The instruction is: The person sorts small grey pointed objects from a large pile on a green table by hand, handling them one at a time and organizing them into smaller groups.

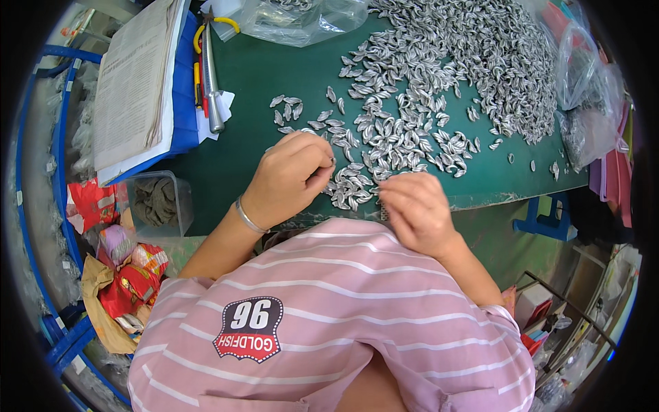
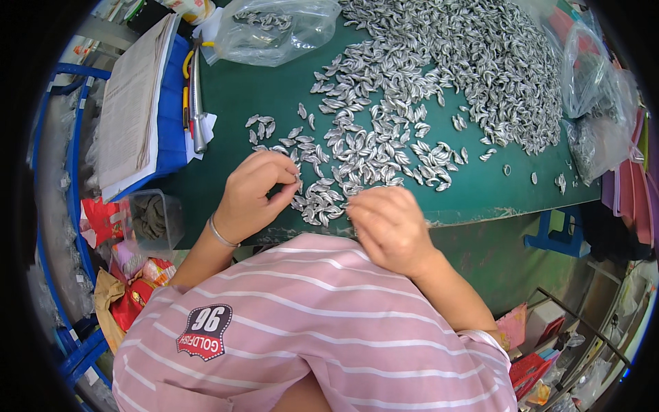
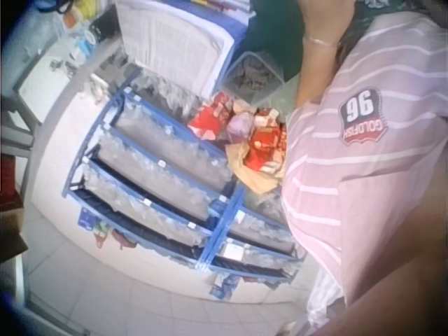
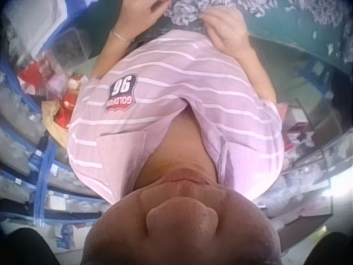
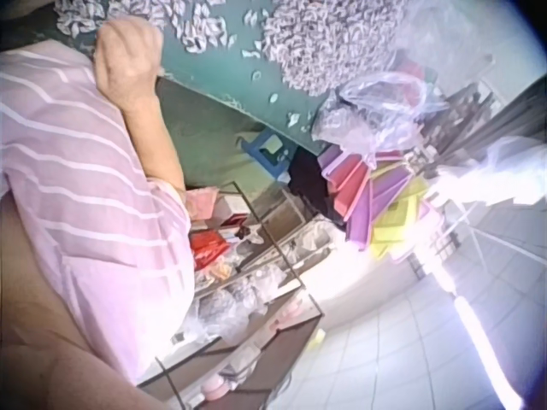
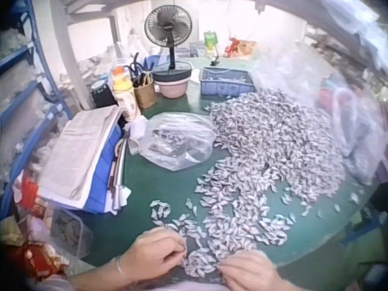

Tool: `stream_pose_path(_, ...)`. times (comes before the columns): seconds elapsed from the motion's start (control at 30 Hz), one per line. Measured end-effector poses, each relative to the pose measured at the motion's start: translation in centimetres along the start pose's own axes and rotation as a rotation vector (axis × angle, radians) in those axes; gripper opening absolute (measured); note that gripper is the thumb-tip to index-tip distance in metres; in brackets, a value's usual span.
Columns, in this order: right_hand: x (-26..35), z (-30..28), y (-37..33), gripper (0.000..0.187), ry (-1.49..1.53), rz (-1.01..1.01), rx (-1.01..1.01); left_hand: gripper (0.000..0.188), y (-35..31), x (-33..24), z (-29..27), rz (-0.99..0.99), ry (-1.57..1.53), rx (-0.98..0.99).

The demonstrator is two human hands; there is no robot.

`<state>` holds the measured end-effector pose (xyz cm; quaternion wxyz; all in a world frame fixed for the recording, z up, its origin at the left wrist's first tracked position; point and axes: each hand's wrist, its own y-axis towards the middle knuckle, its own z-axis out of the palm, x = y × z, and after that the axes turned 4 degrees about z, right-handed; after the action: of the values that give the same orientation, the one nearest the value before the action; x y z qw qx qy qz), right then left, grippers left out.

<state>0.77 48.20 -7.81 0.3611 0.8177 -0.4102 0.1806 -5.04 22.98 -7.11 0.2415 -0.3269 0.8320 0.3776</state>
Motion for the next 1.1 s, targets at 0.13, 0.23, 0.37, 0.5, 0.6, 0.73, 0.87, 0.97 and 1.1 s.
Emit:
stream_pose_path(0.13, -0.1, 0.4, -0.7, 0.027, -0.055, -0.001, 0.005, 0.021, -0.5, -0.2, 0.1, -0.119, -0.059, 0.007)
stream_pose_path(0.23, -0.4, 0.1, -1.0, 0.027, -0.119, 0.071, -0.134, 0.021, -0.3, -1.3, -0.2, -0.237, -0.123, 0.045)
stream_pose_path(0.37, 0.0, 0.3, -0.8, 0.025, -0.151, 0.092, 0.024, 0.02, -0.5, -1.8, 0.4, -0.33, -0.24, 0.08)
stream_pose_path(0.5, 0.6, 0.9, -1.3, 0.033, -0.169, 0.147, -0.037, 0.022, 0.0, -2.5, 1.0, -0.402, -0.314, 0.057)
stream_pose_path(0.6, 0.5, 1.2, -0.3, 0.038, -0.257, 0.245, -0.02, 0.021, -0.6, -2.3, 1.3, -0.526, -0.443, -0.003)
stream_pose_path(0.73, 0.6, 1.9, 0.1, 0.036, -0.123, 0.136, 0.135, 0.016, 0.0, -2.3, 0.5, -0.451, -0.308, 0.129)
stream_pose_path(0.87, -0.4, 1.9, -0.2, 0.041, -0.2, 0.193, 0.079, 0.017, 0.0, -2.6, 0.9, -0.539, -0.428, 0.067)
stream_pose_path(0.97, -0.6, 1.3, 0.0, 0.043, -0.272, 0.262, -0.014, 0.017, -0.7, -2.1, 1.0, -0.673, -0.535, 0.071)
stream_pose_path(1.1, -0.8, 0.7, -0.5, 0.043, -0.326, 0.376, 0.016, 0.014, -0.5, -1.8, 1.6, -0.602, -0.574, 0.067)
